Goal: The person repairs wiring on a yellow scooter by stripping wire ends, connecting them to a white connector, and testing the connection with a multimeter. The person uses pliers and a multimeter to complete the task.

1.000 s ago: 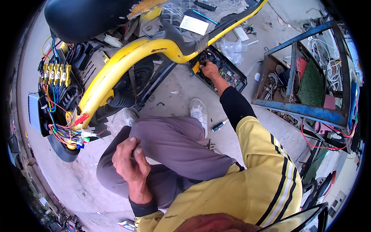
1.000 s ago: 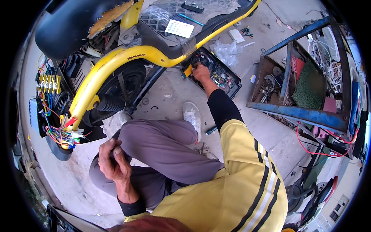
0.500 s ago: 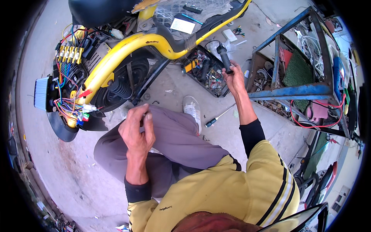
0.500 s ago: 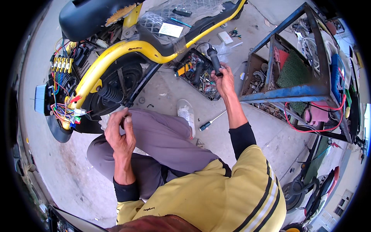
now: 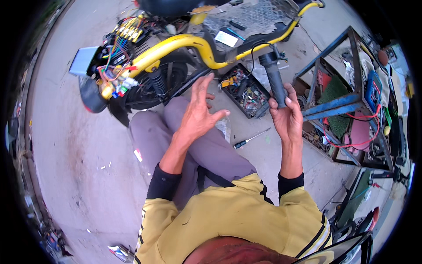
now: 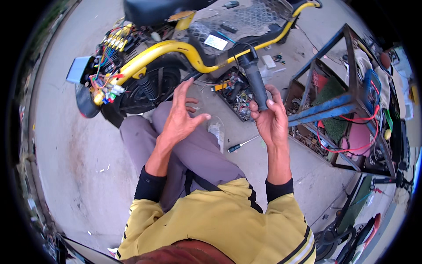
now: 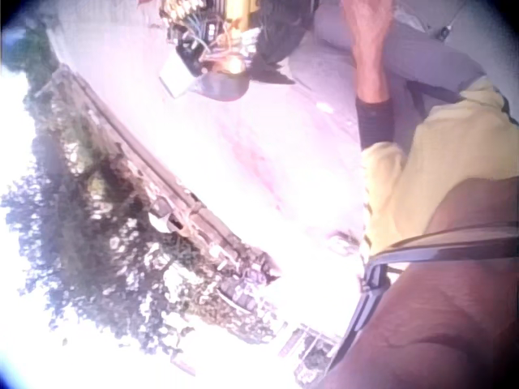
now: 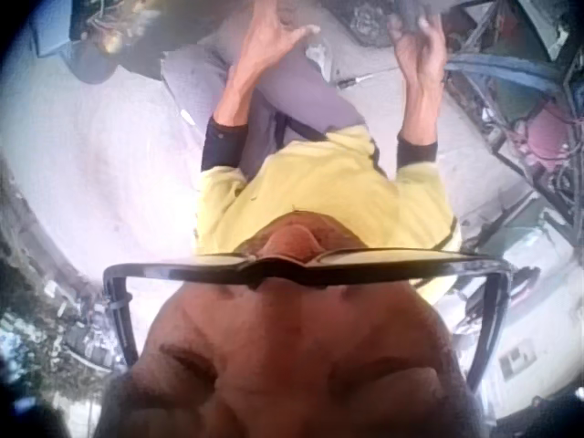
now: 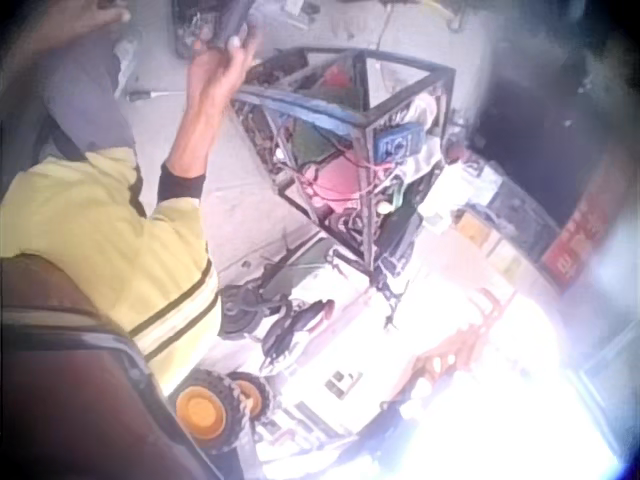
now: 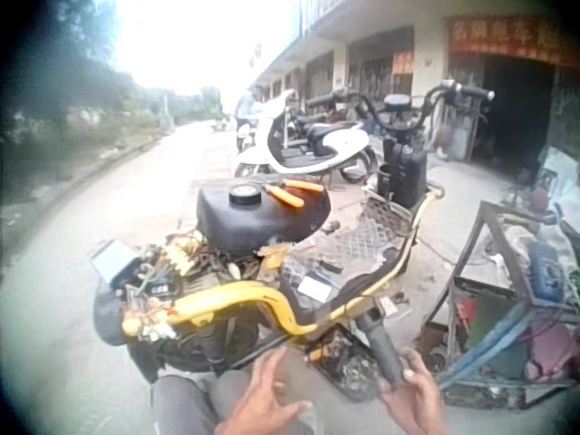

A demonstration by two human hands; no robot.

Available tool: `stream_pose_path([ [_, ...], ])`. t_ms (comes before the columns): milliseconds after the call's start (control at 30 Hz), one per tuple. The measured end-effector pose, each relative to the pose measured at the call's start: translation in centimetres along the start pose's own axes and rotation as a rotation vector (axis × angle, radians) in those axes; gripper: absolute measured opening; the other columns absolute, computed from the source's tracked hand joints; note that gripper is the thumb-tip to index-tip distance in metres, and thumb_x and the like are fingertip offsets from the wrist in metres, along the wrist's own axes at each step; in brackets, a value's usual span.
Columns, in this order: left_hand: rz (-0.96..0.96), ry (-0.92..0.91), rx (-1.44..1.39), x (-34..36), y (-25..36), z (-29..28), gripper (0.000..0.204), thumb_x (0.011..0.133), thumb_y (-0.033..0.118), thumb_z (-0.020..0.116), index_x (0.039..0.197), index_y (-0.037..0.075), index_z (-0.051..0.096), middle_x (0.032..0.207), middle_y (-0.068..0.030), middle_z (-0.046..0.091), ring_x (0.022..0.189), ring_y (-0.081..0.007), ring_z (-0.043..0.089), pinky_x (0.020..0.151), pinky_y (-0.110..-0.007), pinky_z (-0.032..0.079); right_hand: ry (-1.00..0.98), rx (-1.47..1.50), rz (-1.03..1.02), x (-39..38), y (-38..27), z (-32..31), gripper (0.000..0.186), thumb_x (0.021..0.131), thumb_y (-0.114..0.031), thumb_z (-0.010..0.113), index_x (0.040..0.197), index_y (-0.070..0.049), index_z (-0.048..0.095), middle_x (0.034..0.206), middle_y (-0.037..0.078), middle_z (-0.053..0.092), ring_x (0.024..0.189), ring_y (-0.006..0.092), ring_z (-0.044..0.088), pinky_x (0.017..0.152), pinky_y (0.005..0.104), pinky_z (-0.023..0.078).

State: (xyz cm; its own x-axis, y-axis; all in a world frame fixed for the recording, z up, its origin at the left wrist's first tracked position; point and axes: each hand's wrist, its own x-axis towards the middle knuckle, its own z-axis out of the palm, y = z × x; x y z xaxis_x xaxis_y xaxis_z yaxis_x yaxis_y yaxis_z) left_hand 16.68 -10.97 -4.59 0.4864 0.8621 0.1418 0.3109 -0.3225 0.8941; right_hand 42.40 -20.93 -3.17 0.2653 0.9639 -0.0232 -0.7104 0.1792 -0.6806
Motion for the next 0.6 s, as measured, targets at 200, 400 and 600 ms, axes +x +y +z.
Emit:
stream_pose_path([
  [200, 0.064, 0.275, -0.201, -5.7, -1.4, -2.5, 0.043, 0.092, -0.002, 0.07, 0.133, 0.002, 0.06, 0.121, -0.0136, 0.063, 0.093, -0.0191, 0.068, 0.079, -0.03, 0.058, -0.184, 0.098, 0.242, -4.6, 2.6, 4.4, 0.046, 0.096, -0.018, 0.06, 0.139, -0.009, 0.044, 0.117, 0.023, 0.057, 0.086, 0.026, 0.062, 0.063, 0.0314, 0.056],
  [400, -0.068, 0.592, -0.616, -12.1, 1.7, -7.0, 0.014, 0.098, -0.004, 0.064, 0.111, -0.006, 0.068, 0.11, -0.0137, 0.071, 0.09, -0.017, 0.069, 0.08, -0.03, 0.059, -0.332, -0.124, 0.503, -6.8, 8.3, 6.6, 0.04, 0.101, -0.013, 0.055, 0.139, -0.007, 0.043, 0.119, 0.019, 0.058, 0.093, 0.025, 0.066, 0.077, 0.0371, 0.06],
  [600, -0.101, 0.599, -0.426, -13.2, 1.3, -12.1, 0.012, 0.096, -0.005, 0.065, 0.108, -0.005, 0.07, 0.11, -0.0144, 0.072, 0.088, -0.0159, 0.069, 0.077, -0.028, 0.057, -0.531, -1.045, 0.239, -6.1, 13.8, 8.4, 0.038, 0.101, -0.013, 0.06, 0.136, -0.002, 0.048, 0.116, 0.018, 0.063, 0.093, 0.0309, 0.07, 0.081, 0.0404, 0.058],
])
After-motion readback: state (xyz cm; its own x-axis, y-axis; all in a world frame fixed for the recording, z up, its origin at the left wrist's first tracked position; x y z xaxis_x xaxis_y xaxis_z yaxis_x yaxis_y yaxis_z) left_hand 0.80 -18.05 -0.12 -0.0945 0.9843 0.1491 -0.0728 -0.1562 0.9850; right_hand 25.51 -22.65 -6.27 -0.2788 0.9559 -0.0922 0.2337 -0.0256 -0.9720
